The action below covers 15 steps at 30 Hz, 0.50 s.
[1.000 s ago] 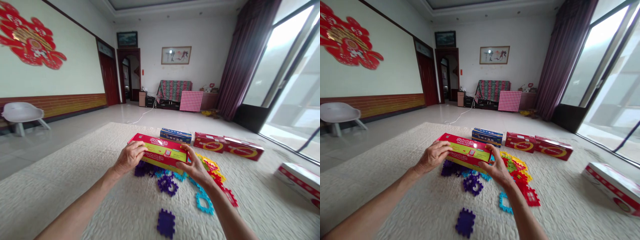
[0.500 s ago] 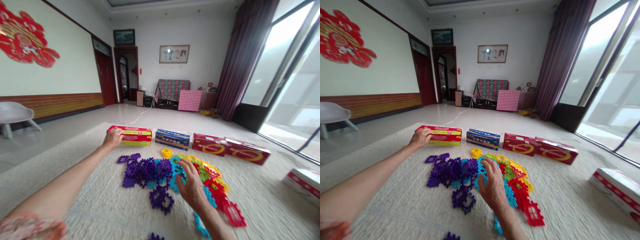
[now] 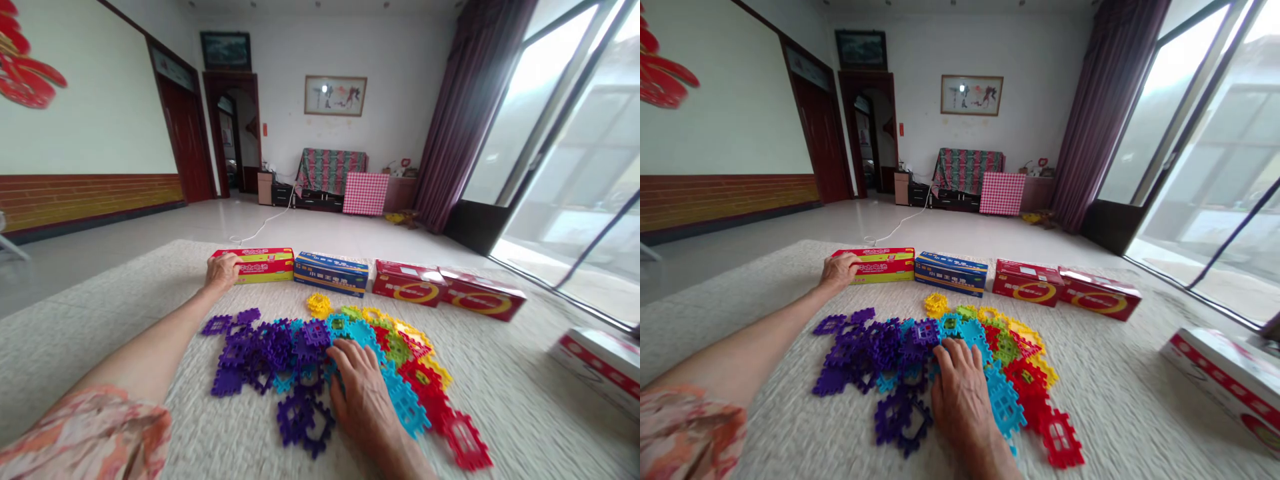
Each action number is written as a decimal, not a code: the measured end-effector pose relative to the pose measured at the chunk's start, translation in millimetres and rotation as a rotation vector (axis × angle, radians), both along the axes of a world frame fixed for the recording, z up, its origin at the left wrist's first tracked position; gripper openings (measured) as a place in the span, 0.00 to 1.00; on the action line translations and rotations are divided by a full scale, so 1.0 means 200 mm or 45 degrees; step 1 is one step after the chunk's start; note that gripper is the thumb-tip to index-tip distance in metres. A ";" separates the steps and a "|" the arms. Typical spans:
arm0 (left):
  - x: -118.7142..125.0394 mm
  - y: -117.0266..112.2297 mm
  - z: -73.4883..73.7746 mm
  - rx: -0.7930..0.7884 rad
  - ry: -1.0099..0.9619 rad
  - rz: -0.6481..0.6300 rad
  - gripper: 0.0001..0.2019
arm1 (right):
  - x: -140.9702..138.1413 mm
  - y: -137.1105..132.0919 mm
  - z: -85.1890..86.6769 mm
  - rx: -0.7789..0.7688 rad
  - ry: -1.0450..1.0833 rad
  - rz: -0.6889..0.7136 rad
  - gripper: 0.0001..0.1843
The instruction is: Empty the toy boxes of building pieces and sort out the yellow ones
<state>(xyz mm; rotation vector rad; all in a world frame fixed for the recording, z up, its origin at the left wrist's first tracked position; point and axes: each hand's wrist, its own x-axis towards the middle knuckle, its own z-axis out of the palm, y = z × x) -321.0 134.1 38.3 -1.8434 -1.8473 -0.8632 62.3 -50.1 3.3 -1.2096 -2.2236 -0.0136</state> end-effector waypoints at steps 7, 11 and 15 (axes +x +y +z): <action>0.39 0.00 0.09 0.016 0.019 -0.169 0.19 | 0.05 0.04 0.09 0.075 0.068 -0.055 0.15; 0.84 -0.01 0.07 -0.412 0.088 -0.637 0.17 | 0.27 0.15 0.17 0.148 0.193 -0.403 0.17; 1.11 -0.01 0.01 -0.676 0.115 -0.758 0.16 | 0.57 0.23 0.18 -0.163 0.244 -0.758 0.28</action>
